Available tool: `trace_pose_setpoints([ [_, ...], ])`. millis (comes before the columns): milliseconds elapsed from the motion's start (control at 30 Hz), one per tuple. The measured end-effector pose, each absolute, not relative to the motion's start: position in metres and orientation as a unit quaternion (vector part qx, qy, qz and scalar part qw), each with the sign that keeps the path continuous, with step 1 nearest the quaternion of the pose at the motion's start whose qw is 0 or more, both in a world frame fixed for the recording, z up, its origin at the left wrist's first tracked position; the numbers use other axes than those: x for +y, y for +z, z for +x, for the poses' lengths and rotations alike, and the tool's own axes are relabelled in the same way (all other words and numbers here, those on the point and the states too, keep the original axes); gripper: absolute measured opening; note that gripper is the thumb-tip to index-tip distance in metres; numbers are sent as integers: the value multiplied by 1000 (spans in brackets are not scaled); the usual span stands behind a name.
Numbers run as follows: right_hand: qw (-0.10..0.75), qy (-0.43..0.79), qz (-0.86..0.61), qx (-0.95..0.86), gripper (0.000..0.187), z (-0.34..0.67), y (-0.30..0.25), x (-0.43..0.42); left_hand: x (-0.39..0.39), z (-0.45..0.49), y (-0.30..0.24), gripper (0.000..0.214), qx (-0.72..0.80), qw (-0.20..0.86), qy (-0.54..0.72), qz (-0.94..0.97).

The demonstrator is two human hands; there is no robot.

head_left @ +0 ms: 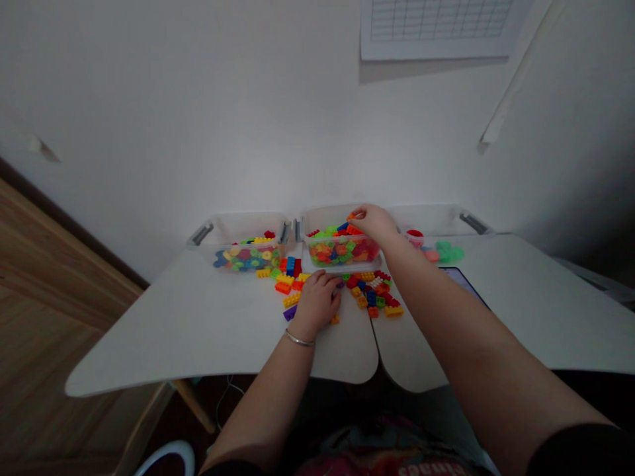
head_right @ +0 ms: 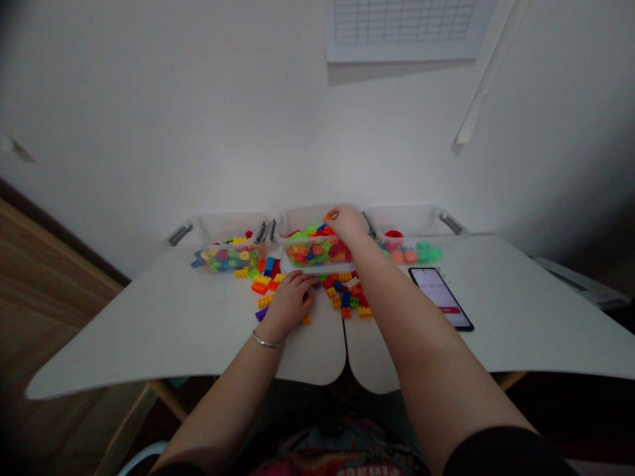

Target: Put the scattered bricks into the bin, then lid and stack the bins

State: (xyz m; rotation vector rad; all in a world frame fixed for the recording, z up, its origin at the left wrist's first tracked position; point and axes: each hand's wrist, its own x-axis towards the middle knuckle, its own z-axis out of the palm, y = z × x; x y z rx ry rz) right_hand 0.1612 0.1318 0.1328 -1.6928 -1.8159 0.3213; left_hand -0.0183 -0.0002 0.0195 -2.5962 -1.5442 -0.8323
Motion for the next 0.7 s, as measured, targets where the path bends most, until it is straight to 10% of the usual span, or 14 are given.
trace_pose_setpoints([
  [233,252,128,-662,-694,35,160,132,130,-1,-19,19,34,-493,-1,-271,-827],
  [533,542,120,-471,-686,29,173,126,103,0,-17,19,32,-492,2,-264,-829],
  [700,549,137,-470,-677,26,205,97,57,-1,-16,21,33,-496,3,-263,-827],
])
